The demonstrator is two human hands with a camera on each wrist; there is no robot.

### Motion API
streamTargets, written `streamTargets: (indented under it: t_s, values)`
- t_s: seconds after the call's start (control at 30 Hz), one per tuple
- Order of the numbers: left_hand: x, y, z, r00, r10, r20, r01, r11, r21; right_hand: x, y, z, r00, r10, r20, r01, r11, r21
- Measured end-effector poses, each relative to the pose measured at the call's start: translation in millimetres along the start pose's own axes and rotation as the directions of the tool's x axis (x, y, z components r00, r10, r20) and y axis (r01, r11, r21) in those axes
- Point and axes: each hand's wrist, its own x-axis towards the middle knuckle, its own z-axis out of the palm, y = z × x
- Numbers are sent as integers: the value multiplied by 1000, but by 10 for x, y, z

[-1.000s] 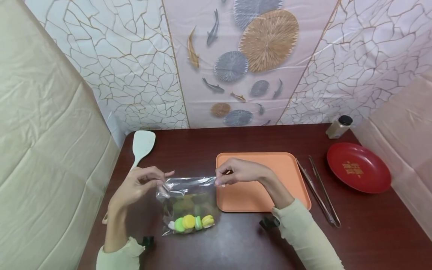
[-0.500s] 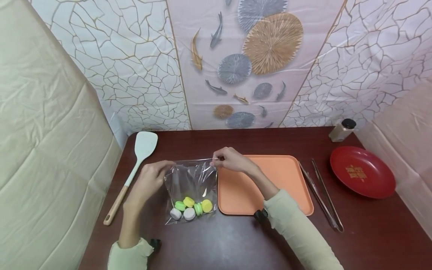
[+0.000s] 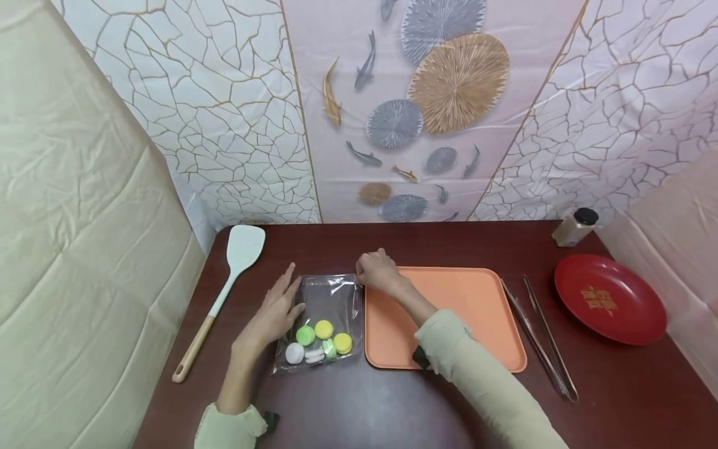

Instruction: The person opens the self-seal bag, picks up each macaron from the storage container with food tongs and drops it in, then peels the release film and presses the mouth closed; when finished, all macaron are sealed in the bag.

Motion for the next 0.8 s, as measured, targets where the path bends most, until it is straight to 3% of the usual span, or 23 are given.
streamTargets:
  t_s: [0.1,0.2,0.37,0.4,0.5,0.6,0.63,0.67,0.77,0.8]
  values:
    - [-22,195,-91,998,-44,35,43,999,14,-21,0,18,999,7,-51,-12,995,-98]
    - [-28,310,-159,989,-100,109,95,994,49,-26,51,32,996,7,-93,-16,995,-103]
    - [-10,303,-151,967,-161,197,150,986,68,-115,158,-130,986,-30,-164,42,997,69]
    - [-8,303,-156,964,-168,205,157,985,71,-52,326,-71,976,-78,-203,104,988,116]
    - [-11,376,-209,955,-192,225,175,980,95,-299,456,-299,950,-181,-253,243,939,244]
    - [-52,539,-289,970,-150,193,127,984,127,-726,576,-526,897,-288,-336,387,879,280]
    - [-80,618,-309,979,-121,164,99,986,134,-1012,473,-712,890,-292,-349,394,878,271]
    - [-118,718,-330,986,-92,140,75,990,122,-1204,494,-782,869,-313,-383,423,872,247]
    - [-271,1087,-358,999,0,53,-3,999,48,-1722,564,-916,770,-366,-523,489,865,113]
    - [-332,1227,-358,999,28,29,-29,999,25,-1865,590,-943,727,-382,-571,504,861,67]
